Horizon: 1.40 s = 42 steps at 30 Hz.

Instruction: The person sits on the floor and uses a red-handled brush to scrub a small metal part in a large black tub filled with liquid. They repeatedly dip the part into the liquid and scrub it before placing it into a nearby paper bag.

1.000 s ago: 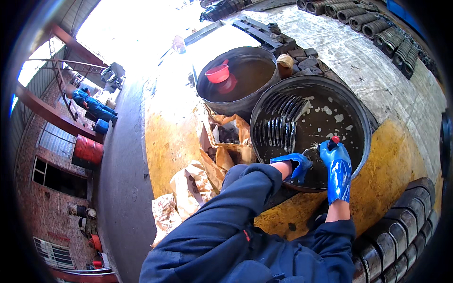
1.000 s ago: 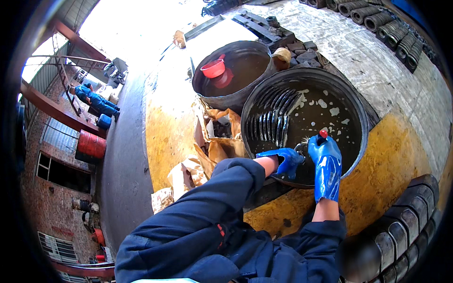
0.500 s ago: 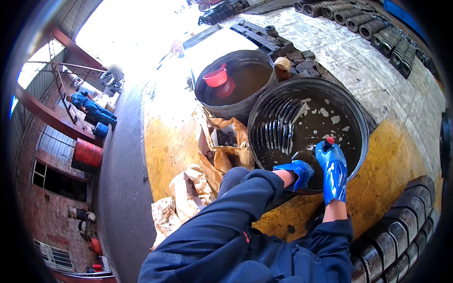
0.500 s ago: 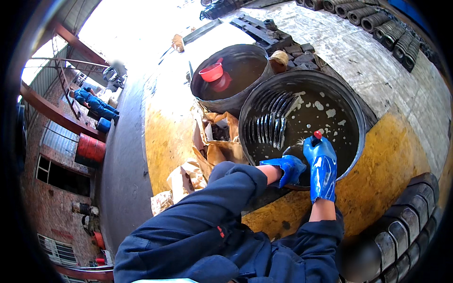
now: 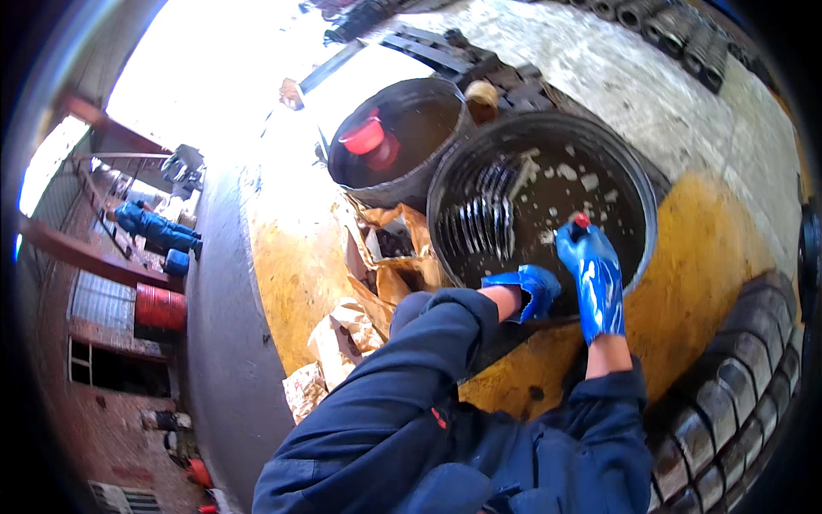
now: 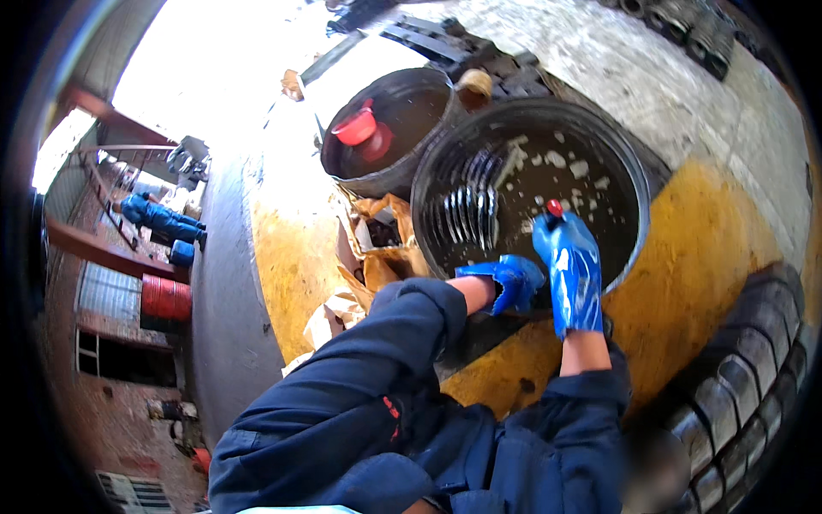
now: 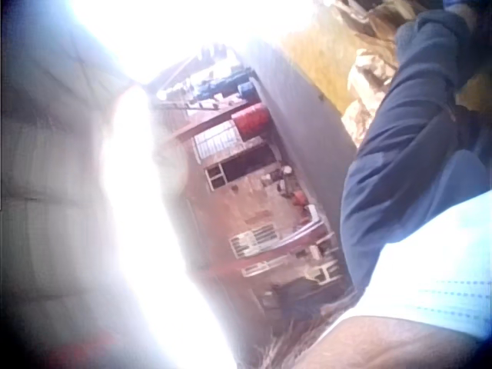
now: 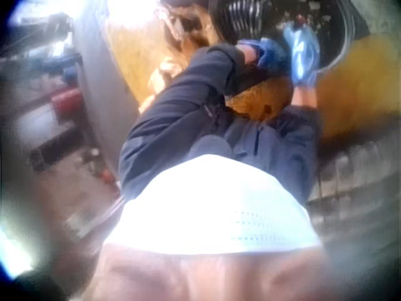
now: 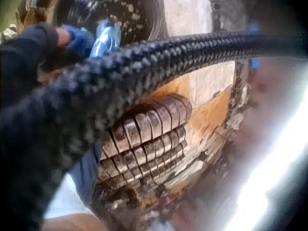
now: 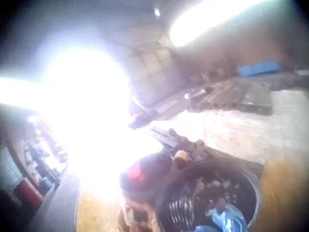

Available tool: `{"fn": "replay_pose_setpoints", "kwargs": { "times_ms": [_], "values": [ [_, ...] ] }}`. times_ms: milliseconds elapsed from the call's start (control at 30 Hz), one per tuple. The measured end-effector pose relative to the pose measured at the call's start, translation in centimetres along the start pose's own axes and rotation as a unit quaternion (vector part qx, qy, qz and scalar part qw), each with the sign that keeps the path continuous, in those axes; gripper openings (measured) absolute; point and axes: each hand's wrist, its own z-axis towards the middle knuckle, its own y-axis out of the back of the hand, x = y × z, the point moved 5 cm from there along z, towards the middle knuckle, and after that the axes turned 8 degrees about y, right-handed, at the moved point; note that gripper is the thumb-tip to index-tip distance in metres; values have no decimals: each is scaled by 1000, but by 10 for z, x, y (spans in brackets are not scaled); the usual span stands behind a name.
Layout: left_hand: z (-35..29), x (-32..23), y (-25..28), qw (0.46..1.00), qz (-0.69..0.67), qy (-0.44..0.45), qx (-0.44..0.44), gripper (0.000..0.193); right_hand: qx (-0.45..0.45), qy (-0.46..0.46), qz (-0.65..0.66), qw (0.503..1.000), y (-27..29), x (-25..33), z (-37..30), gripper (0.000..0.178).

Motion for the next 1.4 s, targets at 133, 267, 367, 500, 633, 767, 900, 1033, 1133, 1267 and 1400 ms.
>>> {"fn": "replay_pose_setpoints", "kwargs": {
  "times_ms": [133,267,367,500,633,767,900,1033,1133,1267,1400],
  "values": [
    [19,15,-31,999,48,12,-20,39,9,6,19,1000,-1,22,-2,41],
    [34,8,-59,984,49,-87,-145,28,88,-58,1,994,4,16,9,44],
    [0,-24,-5,970,91,-151,-167,31,102,-98,-6,990,21,3,12,44],
    [14,-12,-15,984,38,-140,-103,32,95,-84,9,992,14,8,11,42],
    [12,22,-32,989,12,-123,-78,31,117,-58,-9,991,19,7,8,40],
    [17,38,-54,988,-36,-117,-92,29,128,-42,-10,991,20,5,8,38],
    [48,33,-87,953,-224,-142,-148,28,120,-9,-24,992,-22,2,19,34],
    [68,59,-68,816,-578,22,11,23,70,-16,-38,997,-53,-85,34,29],
    [8,103,-35,724,-685,72,-37,22,53,-33,-35,997,-55,-84,9,29],
    [-48,123,-10,596,-796,85,-72,24,74,-74,-17,994,-54,-71,5,30],
    [-60,136,-22,512,-850,77,-97,24,129,21,101,986,-27,9,17,30]
  ]
}}
